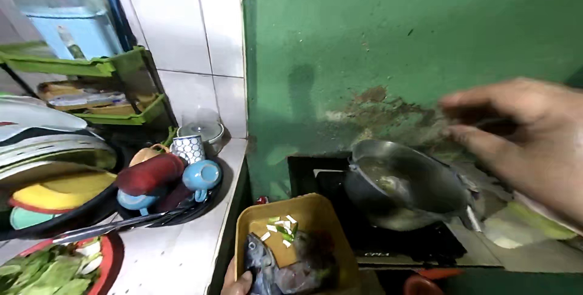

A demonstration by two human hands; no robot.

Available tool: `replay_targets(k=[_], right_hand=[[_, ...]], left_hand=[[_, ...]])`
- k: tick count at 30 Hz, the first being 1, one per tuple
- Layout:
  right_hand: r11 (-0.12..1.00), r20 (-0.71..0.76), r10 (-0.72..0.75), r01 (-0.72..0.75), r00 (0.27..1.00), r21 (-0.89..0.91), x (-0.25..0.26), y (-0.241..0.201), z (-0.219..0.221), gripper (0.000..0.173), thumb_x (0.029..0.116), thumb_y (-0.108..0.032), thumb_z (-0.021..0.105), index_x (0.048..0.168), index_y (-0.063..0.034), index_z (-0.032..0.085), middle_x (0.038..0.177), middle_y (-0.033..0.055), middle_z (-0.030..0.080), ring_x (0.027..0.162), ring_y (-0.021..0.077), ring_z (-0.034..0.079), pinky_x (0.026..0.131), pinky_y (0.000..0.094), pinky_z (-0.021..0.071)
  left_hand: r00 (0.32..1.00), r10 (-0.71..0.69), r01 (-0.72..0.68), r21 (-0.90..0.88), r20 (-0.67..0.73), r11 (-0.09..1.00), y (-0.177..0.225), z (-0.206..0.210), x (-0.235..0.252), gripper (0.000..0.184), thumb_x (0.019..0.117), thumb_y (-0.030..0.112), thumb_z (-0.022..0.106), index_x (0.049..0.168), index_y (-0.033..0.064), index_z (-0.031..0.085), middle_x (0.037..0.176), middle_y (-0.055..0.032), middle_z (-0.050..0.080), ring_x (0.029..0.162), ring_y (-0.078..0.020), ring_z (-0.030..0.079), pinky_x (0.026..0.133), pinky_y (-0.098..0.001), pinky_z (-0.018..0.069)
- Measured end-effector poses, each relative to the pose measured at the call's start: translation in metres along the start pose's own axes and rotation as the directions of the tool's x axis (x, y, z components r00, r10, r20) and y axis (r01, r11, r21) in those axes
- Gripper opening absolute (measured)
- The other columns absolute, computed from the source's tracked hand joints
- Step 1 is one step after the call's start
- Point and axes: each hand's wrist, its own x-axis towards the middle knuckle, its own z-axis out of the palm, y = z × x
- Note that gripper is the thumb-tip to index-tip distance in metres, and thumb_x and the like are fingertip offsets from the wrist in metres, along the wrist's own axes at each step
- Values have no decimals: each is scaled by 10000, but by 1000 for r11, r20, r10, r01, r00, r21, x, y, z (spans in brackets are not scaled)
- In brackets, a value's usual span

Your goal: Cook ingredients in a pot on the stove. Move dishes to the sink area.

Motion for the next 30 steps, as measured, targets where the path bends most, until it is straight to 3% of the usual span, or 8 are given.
replay_targets(k=[2, 3, 5, 6, 8, 15, 26, 30], right_hand=[[983, 70, -145, 136, 987, 124, -33, -52, 31, 235, 934, -205, 642, 1121, -100, 740, 1004, 73, 708, 857, 212, 692, 741, 447, 600], [976, 251, -149, 103, 956, 190, -50, -75, 49, 223, 933, -247, 683, 1118, -141, 750, 1009, 45, 725, 892, 193, 704, 779, 431, 604], [957, 708, -86, -139, 701, 253, -65, -110, 84, 391, 991, -323, 663, 1345, -159, 663, 1231, 101, 684, 1109, 252, 670, 963, 480, 549], [949, 816, -75, -211, 574, 236, -67, -124, 101, 490, 990, -323, 674, 1430, -124, 593, 1341, 158, 634, 1218, 314, 625, 1038, 521, 502], [940, 870, -52, -270, 490, 207, -72, -143, 128, 612, 973, -325, 706, 1493, -68, 510, 1414, 213, 580, 1307, 375, 565, 1098, 552, 451], [969, 863, 127, -245, 488, -4, -72, -187, 170, 640, 944, -405, 724, 1407, 2, 550, 1367, 252, 573, 1322, 416, 515, 1125, 584, 363], [974, 951, 118, -222, 285, -55, -72, -206, 203, 697, 927, -486, 720, 1368, 23, 540, 1297, 263, 615, 1247, 424, 587, 1039, 602, 460], [975, 935, 112, -221, 336, -37, -75, -210, 207, 624, 943, -417, 706, 1379, -4, 535, 1277, 260, 624, 1217, 424, 606, 1010, 593, 481]], left_hand=[[1000, 0, 1, 26, -23, 1000, 3, -6, -4, 643, 1042, 197, 325, 1613, 139, 34, 1337, -197, 540, 1033, -271, 698, 782, -468, 633], [1000, 12, -11, 54, -27, 998, 4, -9, -7, 662, 1034, 195, 329, 1620, 138, 26, 1372, -201, 519, 1059, -270, 689, 798, -469, 628], [998, 67, -66, 99, -9, 993, 2, -19, -12, 698, 1014, 213, 366, 1626, 122, 41, 1446, -199, 473, 1131, -257, 664, 843, -463, 624], [995, 95, -94, 118, -1, 989, 1, -24, -14, 709, 1010, 225, 382, 1626, 114, 51, 1472, -195, 451, 1164, -247, 649, 863, -456, 619], [992, 127, -124, 160, -11, 979, 1, -31, -18, 708, 1005, 224, 400, 1629, 108, 86, 1519, -192, 406, 1225, -241, 609, 901, -455, 602], [975, 212, -189, 267, -61, 945, -6, -51, -22, 715, 1002, 185, 451, 1631, 90, 124, 1552, -209, 387, 1296, -207, 553, 1001, -397, 533], [959, 249, -223, 183, -132, 957, -25, -68, -25, 644, 1023, 201, 406, 1608, 51, 180, 1550, -200, 389, 1325, -194, 516, 1054, -375, 486], [966, 189, -162, 153, -179, 975, -24, -65, -27, 640, 1027, 249, 401, 1617, 108, 196, 1557, -177, 391, 1312, -227, 532, 1003, -433, 525]])
